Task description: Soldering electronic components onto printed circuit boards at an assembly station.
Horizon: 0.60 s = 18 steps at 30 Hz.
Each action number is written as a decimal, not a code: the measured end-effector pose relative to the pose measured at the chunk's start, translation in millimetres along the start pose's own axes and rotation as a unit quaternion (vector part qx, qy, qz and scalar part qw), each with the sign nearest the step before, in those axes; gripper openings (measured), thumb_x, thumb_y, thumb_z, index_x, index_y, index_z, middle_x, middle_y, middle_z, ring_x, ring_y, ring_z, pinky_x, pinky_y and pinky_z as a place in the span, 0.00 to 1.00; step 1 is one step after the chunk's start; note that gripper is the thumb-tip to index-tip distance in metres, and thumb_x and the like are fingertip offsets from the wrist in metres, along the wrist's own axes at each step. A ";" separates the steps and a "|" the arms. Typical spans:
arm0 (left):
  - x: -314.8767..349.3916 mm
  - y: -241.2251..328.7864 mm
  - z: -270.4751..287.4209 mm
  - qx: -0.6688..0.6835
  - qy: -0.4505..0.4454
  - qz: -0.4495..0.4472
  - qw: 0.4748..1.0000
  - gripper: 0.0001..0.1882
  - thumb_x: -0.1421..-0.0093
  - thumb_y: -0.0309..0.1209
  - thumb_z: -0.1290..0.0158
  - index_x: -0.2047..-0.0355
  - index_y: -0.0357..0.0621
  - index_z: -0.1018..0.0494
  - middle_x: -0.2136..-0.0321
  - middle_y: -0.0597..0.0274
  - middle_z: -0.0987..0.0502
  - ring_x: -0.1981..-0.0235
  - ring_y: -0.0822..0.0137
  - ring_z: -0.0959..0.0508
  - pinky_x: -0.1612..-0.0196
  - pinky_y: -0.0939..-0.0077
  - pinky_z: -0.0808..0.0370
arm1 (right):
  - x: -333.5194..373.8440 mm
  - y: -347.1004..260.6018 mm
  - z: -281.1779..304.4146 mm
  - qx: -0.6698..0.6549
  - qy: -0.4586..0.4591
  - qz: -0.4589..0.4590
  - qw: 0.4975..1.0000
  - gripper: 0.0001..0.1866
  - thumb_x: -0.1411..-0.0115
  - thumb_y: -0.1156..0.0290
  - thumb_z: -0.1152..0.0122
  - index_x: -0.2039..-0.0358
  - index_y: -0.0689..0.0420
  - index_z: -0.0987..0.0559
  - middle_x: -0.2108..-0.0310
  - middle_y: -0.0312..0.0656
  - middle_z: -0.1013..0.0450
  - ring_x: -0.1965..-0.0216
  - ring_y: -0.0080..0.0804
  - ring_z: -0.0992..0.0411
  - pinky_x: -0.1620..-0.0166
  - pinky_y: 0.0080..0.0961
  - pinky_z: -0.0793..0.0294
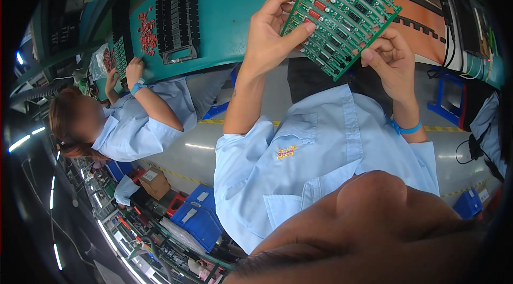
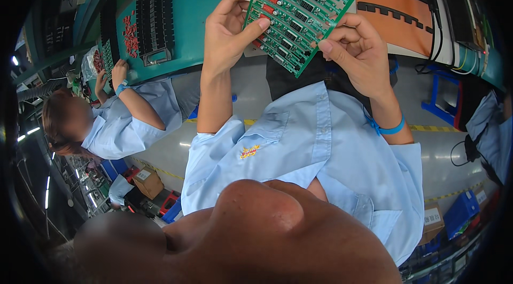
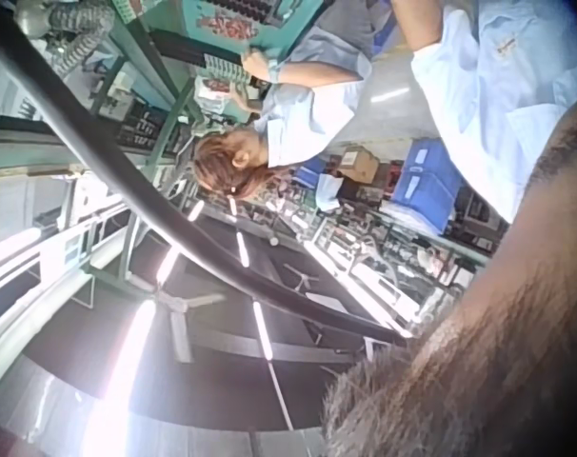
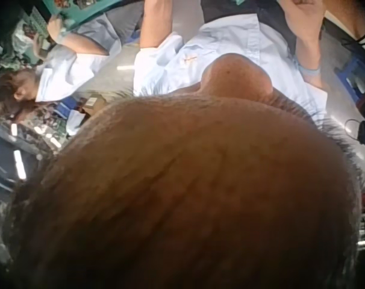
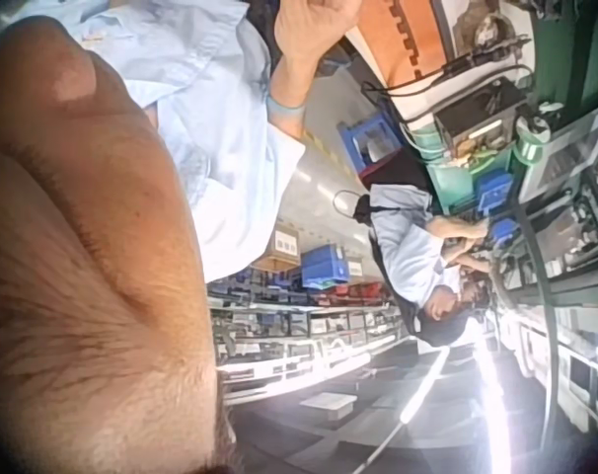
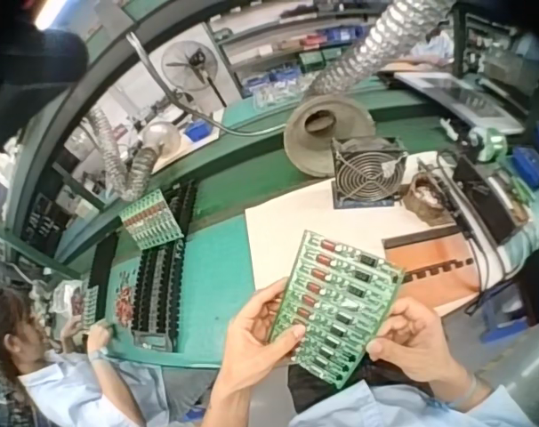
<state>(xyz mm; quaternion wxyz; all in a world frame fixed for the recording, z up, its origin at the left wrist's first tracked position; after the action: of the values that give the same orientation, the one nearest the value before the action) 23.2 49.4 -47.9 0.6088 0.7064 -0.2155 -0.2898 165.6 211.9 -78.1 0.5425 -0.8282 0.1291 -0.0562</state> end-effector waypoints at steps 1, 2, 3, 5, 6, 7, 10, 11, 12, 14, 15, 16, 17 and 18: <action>-0.1 0.6 0.4 -0.001 0.001 0.000 1.000 0.33 0.48 0.16 0.37 0.40 0.32 0.31 0.54 0.53 0.22 0.56 0.67 0.23 0.51 0.76 0.22 | -0.4 0.1 -0.2 0.002 0.000 -0.001 1.000 0.19 0.39 0.83 0.36 0.49 0.64 0.29 0.65 0.44 0.20 0.68 0.24 0.25 0.63 0.15 0.24; -0.2 1.4 0.9 -0.002 0.002 -0.001 1.000 0.33 0.48 0.16 0.37 0.40 0.32 0.31 0.54 0.53 0.22 0.56 0.67 0.23 0.51 0.76 0.22 | -0.9 -0.1 -0.4 0.004 0.000 -0.001 1.000 0.19 0.39 0.83 0.36 0.49 0.64 0.29 0.65 0.44 0.20 0.68 0.23 0.25 0.63 0.15 0.24; -0.3 2.3 1.3 -0.003 0.002 -0.002 1.000 0.33 0.48 0.16 0.37 0.40 0.32 0.31 0.54 0.53 0.22 0.56 0.67 0.23 0.51 0.76 0.22 | -1.5 -0.4 -0.8 0.007 0.000 -0.001 1.000 0.19 0.38 0.83 0.36 0.49 0.64 0.29 0.65 0.44 0.20 0.69 0.23 0.25 0.63 0.15 0.25; -0.6 2.6 1.2 -0.007 0.003 -0.001 1.000 0.33 0.48 0.16 0.37 0.40 0.32 0.31 0.54 0.53 0.22 0.56 0.67 0.23 0.52 0.76 0.22 | -1.8 1.2 0.5 0.007 -0.001 -0.003 1.000 0.19 0.38 0.83 0.36 0.49 0.64 0.29 0.65 0.44 0.20 0.69 0.23 0.25 0.63 0.15 0.25; -0.7 3.0 1.3 -0.010 0.004 -0.001 1.000 0.33 0.48 0.16 0.37 0.40 0.32 0.31 0.54 0.53 0.22 0.57 0.67 0.23 0.52 0.76 0.22 | -2.0 2.1 1.2 0.009 -0.002 -0.005 1.000 0.18 0.38 0.83 0.36 0.49 0.64 0.29 0.65 0.44 0.20 0.69 0.23 0.25 0.63 0.14 0.25; -0.8 3.5 1.4 -0.014 0.005 -0.001 1.000 0.33 0.48 0.16 0.37 0.40 0.32 0.31 0.54 0.53 0.22 0.57 0.67 0.23 0.52 0.77 0.22 | -2.2 3.0 1.7 0.010 -0.004 -0.006 1.000 0.18 0.38 0.83 0.36 0.49 0.64 0.29 0.65 0.44 0.20 0.69 0.23 0.25 0.63 0.14 0.25; -0.9 4.7 1.9 -0.015 0.007 0.000 1.000 0.32 0.48 0.16 0.37 0.40 0.32 0.31 0.55 0.53 0.22 0.58 0.68 0.23 0.53 0.77 0.21 | -2.1 3.4 2.0 0.014 -0.005 -0.007 1.000 0.18 0.38 0.83 0.36 0.49 0.64 0.29 0.65 0.44 0.20 0.69 0.23 0.25 0.63 0.14 0.25; -0.7 4.2 2.3 -0.013 0.008 0.003 1.000 0.32 0.47 0.16 0.37 0.41 0.32 0.31 0.55 0.52 0.22 0.58 0.68 0.23 0.53 0.76 0.21 | -1.7 3.5 2.1 0.016 -0.004 -0.007 1.000 0.18 0.38 0.83 0.36 0.49 0.64 0.29 0.65 0.44 0.20 0.69 0.23 0.26 0.63 0.14 0.25; -0.5 3.8 2.5 -0.012 0.009 0.006 1.000 0.32 0.47 0.17 0.37 0.41 0.32 0.31 0.55 0.52 0.22 0.59 0.68 0.23 0.54 0.76 0.21 | -1.2 3.6 2.2 0.017 -0.003 -0.008 1.000 0.18 0.38 0.83 0.36 0.49 0.64 0.29 0.65 0.43 0.20 0.69 0.23 0.26 0.63 0.14 0.25; -0.7 3.9 1.6 -0.010 0.008 0.007 1.000 0.32 0.47 0.17 0.37 0.41 0.32 0.31 0.55 0.52 0.22 0.59 0.68 0.23 0.54 0.76 0.21 | -1.0 3.6 2.7 0.020 -0.001 -0.006 1.000 0.18 0.38 0.83 0.36 0.49 0.64 0.30 0.65 0.43 0.20 0.69 0.23 0.26 0.63 0.14 0.25; -0.6 4.4 2.0 -0.017 0.015 0.005 1.000 0.31 0.47 0.17 0.37 0.41 0.33 0.30 0.55 0.53 0.22 0.60 0.68 0.23 0.54 0.76 0.22 | -1.1 4.5 3.2 0.018 0.001 -0.009 1.000 0.18 0.38 0.83 0.36 0.49 0.64 0.30 0.65 0.43 0.21 0.69 0.23 0.26 0.63 0.14 0.25; -0.1 4.9 2.1 -0.023 0.022 0.003 0.999 0.31 0.47 0.17 0.37 0.42 0.33 0.30 0.55 0.53 0.22 0.60 0.69 0.23 0.55 0.77 0.22 | -1.1 5.7 3.6 0.016 0.002 -0.012 1.000 0.18 0.38 0.82 0.36 0.49 0.64 0.30 0.65 0.43 0.21 0.69 0.23 0.26 0.63 0.14 0.25; 0.3 5.5 2.4 -0.030 0.030 0.001 0.999 0.30 0.47 0.18 0.37 0.42 0.33 0.30 0.56 0.53 0.22 0.61 0.69 0.24 0.56 0.77 0.22 | -1.0 7.0 4.1 0.014 0.003 -0.016 1.000 0.18 0.38 0.82 0.36 0.49 0.64 0.30 0.65 0.43 0.21 0.69 0.23 0.26 0.63 0.14 0.25; 0.3 6.2 3.1 -0.037 0.038 0.000 0.999 0.30 0.47 0.18 0.37 0.42 0.33 0.30 0.56 0.53 0.21 0.61 0.69 0.24 0.56 0.77 0.22 | -1.2 8.2 4.5 0.011 0.005 -0.019 1.000 0.18 0.38 0.82 0.36 0.49 0.64 0.30 0.66 0.43 0.21 0.69 0.23 0.26 0.63 0.14 0.25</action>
<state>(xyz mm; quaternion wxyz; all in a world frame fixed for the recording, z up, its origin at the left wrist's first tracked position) 21.6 45.9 -42.1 0.6421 0.6939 -0.1813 -0.2709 164.3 213.2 -87.4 0.5501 -0.8240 0.1149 -0.0723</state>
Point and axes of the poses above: each hand's wrist, its own x-axis away from the middle knuckle, its own z-axis out of the back of the hand, y = z × x, the point moved 10 cm from there along -x, towards the middle knuckle
